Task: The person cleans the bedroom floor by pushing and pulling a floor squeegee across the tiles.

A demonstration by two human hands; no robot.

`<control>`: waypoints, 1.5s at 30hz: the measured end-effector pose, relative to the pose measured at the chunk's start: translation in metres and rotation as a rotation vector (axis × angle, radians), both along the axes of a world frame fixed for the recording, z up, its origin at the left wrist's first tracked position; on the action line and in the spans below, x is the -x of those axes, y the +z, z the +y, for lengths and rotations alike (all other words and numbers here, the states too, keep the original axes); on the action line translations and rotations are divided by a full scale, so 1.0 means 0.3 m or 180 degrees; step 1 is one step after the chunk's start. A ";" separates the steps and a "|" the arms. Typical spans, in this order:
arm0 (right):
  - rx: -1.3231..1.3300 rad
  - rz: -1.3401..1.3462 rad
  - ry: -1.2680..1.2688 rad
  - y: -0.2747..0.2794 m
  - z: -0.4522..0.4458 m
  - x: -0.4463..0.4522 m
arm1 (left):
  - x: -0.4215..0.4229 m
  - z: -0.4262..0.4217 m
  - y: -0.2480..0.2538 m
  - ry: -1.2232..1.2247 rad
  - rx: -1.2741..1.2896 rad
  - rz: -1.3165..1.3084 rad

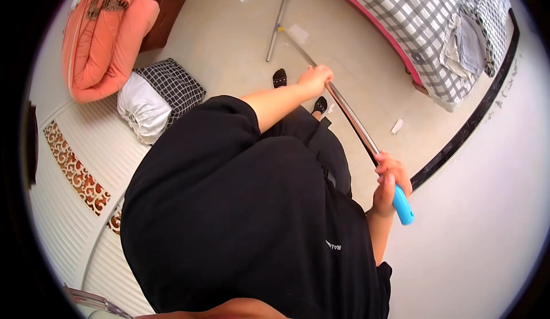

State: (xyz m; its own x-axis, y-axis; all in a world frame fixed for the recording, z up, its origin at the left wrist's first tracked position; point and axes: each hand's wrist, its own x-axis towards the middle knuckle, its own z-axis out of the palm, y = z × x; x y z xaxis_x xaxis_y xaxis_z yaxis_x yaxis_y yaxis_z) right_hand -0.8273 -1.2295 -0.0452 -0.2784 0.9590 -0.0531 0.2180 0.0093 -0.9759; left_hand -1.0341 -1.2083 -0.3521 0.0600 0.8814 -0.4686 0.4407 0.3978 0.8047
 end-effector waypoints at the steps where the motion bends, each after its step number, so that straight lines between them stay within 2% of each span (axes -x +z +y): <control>1: -0.0008 -0.0206 -0.0195 0.030 -0.018 -0.009 | -0.036 0.006 0.019 -0.0055 -0.0002 -0.0007; 6: -0.0206 -0.0445 -0.0431 0.120 -0.063 -0.056 | -0.133 0.040 0.118 -0.0565 0.0187 -0.0570; 11: -0.0419 -0.0557 -0.0277 0.234 -0.078 -0.016 | -0.093 0.055 0.250 -0.0815 -0.0191 -0.0353; 13: -0.0420 -0.0188 -0.0013 0.245 -0.062 -0.030 | -0.024 0.057 0.281 -0.0830 -0.0385 -0.0270; 15: -0.0358 -0.0103 -0.0106 0.231 -0.040 0.012 | 0.079 0.058 0.280 -0.0802 -0.0714 -0.0011; 18: -0.0239 0.0099 0.0066 0.143 0.013 0.087 | 0.240 0.050 0.248 -0.0460 -0.0656 0.0225; 21: -0.0062 0.0426 0.0796 0.018 0.083 0.193 | 0.428 0.032 0.163 -0.0312 -0.0683 0.0534; 23: -0.0012 0.0533 0.1014 -0.046 0.130 0.300 | 0.563 0.027 0.082 0.0079 -0.0588 0.0802; 25: 0.0413 0.0804 0.1160 -0.108 0.155 0.417 | 0.727 0.014 -0.022 0.0001 -0.0616 0.1159; 27: 0.0519 0.0916 0.1301 -0.177 0.175 0.522 | 0.827 -0.007 -0.033 -0.0085 -0.0649 0.1489; 29: 0.0623 0.1014 0.1425 -0.243 0.178 0.616 | 0.887 -0.023 0.009 0.0894 -0.0229 0.1937; 32: 0.0529 0.1083 0.1745 -0.298 0.164 0.728 | 1.006 -0.081 -0.144 0.1170 -0.0129 0.2250; 33: 0.0532 0.1157 0.1797 -0.304 0.159 0.755 | 1.006 -0.078 -0.113 0.1166 -0.0129 0.2257; 35: 0.0542 0.1240 0.1845 -0.318 0.155 0.785 | 0.978 -0.074 0.000 0.1566 0.0585 0.1952; 38: 0.0232 0.0915 0.1840 -0.338 0.152 0.807 | 0.939 -0.089 0.047 0.1856 0.0915 0.1572; 39: 0.0166 0.0851 0.1836 -0.343 0.155 0.809 | 0.918 -0.112 0.018 0.1871 0.0921 0.1588; 41: 0.0085 0.0808 0.1840 -0.344 0.158 0.816 | 0.878 -0.165 -0.082 0.2035 -0.0523 0.1092; 42: -0.0033 0.0668 0.1926 -0.334 0.152 0.815 | 0.864 -0.157 -0.066 0.2036 -0.0534 0.1104; 44: -0.0154 0.0525 0.2003 -0.315 0.143 0.819 | 0.840 -0.146 -0.020 0.2374 -0.0224 0.0130; 45: -0.0190 0.0505 0.2025 -0.302 0.140 0.830 | 0.840 -0.142 -0.022 0.2374 -0.0231 0.0130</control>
